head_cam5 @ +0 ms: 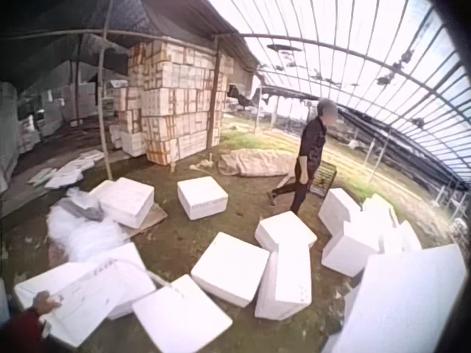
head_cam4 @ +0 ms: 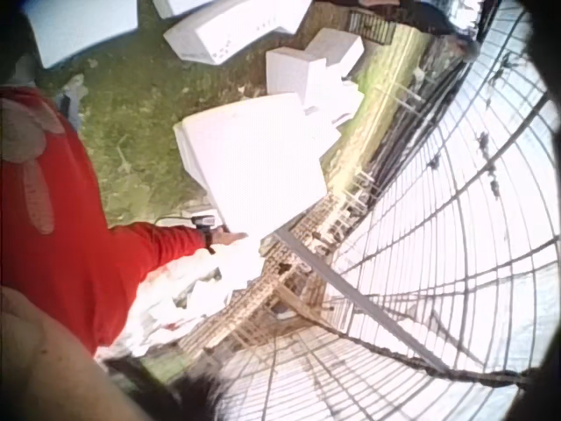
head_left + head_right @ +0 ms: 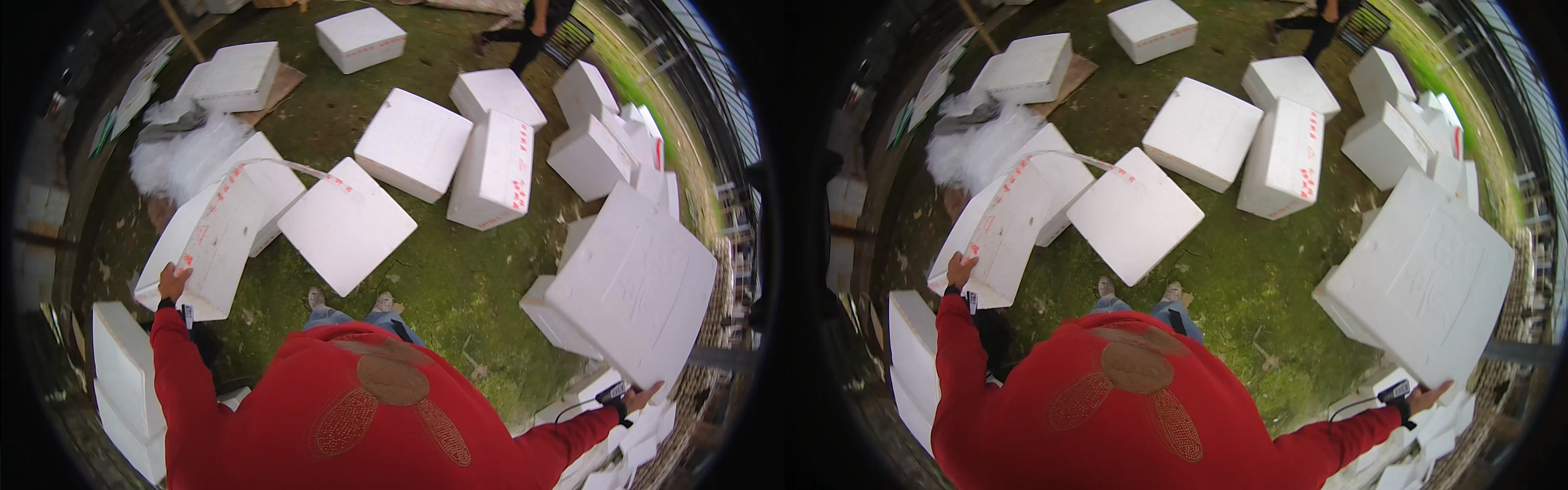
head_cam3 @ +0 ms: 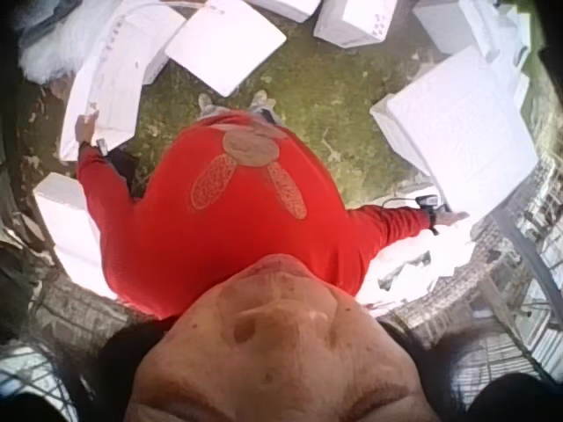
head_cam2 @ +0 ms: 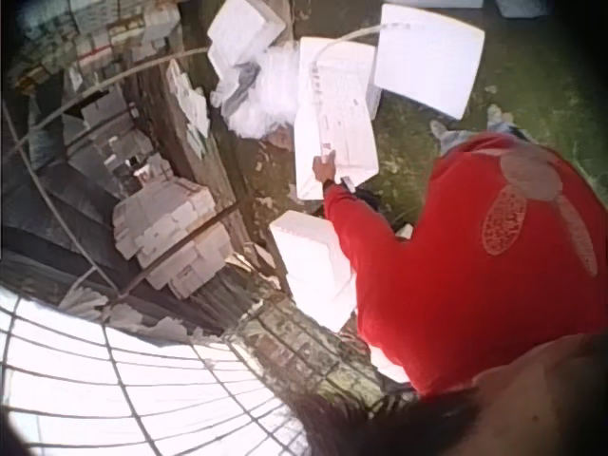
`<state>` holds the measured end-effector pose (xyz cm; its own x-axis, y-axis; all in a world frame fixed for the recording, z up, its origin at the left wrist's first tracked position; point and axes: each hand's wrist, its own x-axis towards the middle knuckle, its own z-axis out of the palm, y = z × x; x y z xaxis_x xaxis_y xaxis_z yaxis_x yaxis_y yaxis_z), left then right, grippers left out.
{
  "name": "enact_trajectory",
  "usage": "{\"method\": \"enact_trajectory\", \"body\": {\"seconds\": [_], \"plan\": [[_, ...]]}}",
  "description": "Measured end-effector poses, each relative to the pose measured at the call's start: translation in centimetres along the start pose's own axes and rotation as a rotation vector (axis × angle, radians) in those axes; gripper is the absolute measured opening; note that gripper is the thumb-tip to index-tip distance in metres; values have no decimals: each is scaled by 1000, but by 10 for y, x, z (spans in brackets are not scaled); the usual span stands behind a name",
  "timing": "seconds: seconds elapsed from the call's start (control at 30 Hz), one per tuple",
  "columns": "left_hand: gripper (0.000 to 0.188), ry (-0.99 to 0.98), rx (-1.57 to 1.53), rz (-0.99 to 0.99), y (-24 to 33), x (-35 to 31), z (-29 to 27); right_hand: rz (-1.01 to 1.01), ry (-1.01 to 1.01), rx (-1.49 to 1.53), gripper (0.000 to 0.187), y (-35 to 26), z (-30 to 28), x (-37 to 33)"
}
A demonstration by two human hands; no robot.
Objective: The person assembles white styrofoam boxes by hand, folding flaps and snapping them into shape. They repeatedly pick up flat pieces, fold them into box form, and place them on the floor among other assembled boxes.
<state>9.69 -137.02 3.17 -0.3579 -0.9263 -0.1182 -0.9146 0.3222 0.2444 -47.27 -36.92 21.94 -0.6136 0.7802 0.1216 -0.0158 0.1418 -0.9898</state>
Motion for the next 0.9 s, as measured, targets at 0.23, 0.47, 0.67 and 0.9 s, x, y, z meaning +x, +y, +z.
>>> {"method": "enact_trajectory", "body": {"seconds": [0.23,0.47,0.67,0.9], "plan": [[58,105,134,-160,53,-80,10,-425,-778,-370,91,-65,285,-140],[58,52,-62,-255,96,-114,-30,-721,-1260,-169,80,-139,522,-344],[57,-28,-203,-352,119,-119,-66,-657,-1765,144,63,-258,626,-585],[54,106,-260,-451,116,-144,-40,-1007,-2067,444,65,-309,623,-839]]}}
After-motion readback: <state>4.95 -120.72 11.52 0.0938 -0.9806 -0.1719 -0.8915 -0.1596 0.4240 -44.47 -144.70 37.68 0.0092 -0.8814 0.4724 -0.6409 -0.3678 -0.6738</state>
